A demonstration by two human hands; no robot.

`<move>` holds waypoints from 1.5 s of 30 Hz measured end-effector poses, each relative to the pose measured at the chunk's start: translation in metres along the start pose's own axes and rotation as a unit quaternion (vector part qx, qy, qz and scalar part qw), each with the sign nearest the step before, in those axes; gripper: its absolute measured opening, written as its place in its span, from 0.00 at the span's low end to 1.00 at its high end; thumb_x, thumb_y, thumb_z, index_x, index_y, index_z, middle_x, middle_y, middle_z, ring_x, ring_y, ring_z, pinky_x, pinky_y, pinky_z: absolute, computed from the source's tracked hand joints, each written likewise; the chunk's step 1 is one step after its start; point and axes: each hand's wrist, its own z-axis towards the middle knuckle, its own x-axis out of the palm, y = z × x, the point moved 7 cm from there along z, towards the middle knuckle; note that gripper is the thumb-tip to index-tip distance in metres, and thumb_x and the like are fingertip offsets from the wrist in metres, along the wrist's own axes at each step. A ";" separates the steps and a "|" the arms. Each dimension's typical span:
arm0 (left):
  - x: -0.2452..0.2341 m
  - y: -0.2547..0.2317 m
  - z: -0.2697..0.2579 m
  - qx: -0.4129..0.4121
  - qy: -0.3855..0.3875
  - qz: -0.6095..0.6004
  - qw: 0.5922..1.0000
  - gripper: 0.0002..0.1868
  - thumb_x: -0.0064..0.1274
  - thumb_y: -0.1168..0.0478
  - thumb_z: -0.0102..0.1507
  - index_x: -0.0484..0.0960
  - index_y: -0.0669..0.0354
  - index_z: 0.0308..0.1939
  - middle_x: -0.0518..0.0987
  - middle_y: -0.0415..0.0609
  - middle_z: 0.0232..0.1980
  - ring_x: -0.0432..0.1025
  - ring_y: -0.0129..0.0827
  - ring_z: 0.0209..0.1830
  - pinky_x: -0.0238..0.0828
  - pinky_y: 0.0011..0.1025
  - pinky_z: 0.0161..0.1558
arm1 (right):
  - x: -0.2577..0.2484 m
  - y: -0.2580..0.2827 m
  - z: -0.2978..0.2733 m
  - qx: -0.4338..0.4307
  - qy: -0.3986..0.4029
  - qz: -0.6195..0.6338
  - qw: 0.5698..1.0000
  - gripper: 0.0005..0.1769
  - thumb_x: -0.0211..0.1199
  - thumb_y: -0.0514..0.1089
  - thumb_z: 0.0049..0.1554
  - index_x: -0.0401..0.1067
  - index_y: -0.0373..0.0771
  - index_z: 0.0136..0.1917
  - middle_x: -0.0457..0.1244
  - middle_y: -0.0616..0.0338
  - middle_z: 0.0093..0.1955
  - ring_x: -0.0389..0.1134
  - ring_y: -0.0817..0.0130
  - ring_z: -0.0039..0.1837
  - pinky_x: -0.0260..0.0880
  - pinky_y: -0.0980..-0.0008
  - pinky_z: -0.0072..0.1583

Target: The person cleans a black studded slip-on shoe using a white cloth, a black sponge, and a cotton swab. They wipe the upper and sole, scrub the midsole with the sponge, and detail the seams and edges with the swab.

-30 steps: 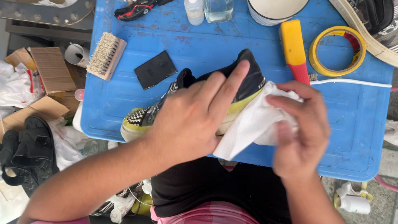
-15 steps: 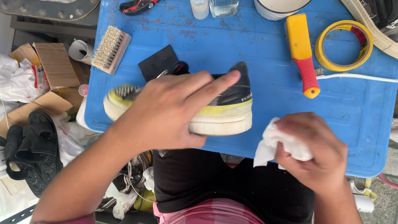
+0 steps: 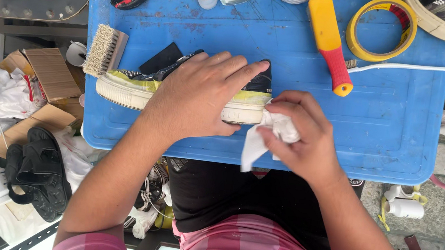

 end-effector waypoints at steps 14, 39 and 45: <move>0.006 0.007 0.005 -0.016 0.026 -0.027 0.999 0.51 0.72 0.53 0.43 0.70 0.61 0.69 0.77 0.51 0.52 0.73 0.44 0.52 0.69 0.43 0.52 | 0.008 -0.016 -0.002 0.044 -0.038 -0.014 0.998 0.09 0.67 0.28 0.57 0.76 0.33 0.51 0.66 0.52 0.55 0.70 0.61 0.53 0.71 0.67 0.54; 0.002 0.007 0.010 -0.033 0.049 -0.043 0.997 0.54 0.73 0.51 0.41 0.70 0.60 0.69 0.77 0.49 0.51 0.72 0.43 0.52 0.67 0.42 0.52 | 0.004 -0.012 -0.004 0.090 -0.005 0.044 0.995 0.10 0.66 0.30 0.57 0.77 0.37 0.53 0.67 0.53 0.57 0.72 0.66 0.54 0.73 0.70 0.54; -0.013 -0.004 0.012 0.029 -0.003 -0.022 0.999 0.48 0.71 0.49 0.43 0.73 0.57 0.66 0.74 0.52 0.60 0.69 0.45 0.58 0.65 0.45 0.56 | 0.002 0.005 -0.024 0.016 0.052 0.000 0.998 0.09 0.66 0.32 0.47 0.75 0.37 0.44 0.67 0.55 0.50 0.70 0.59 0.50 0.70 0.62 0.52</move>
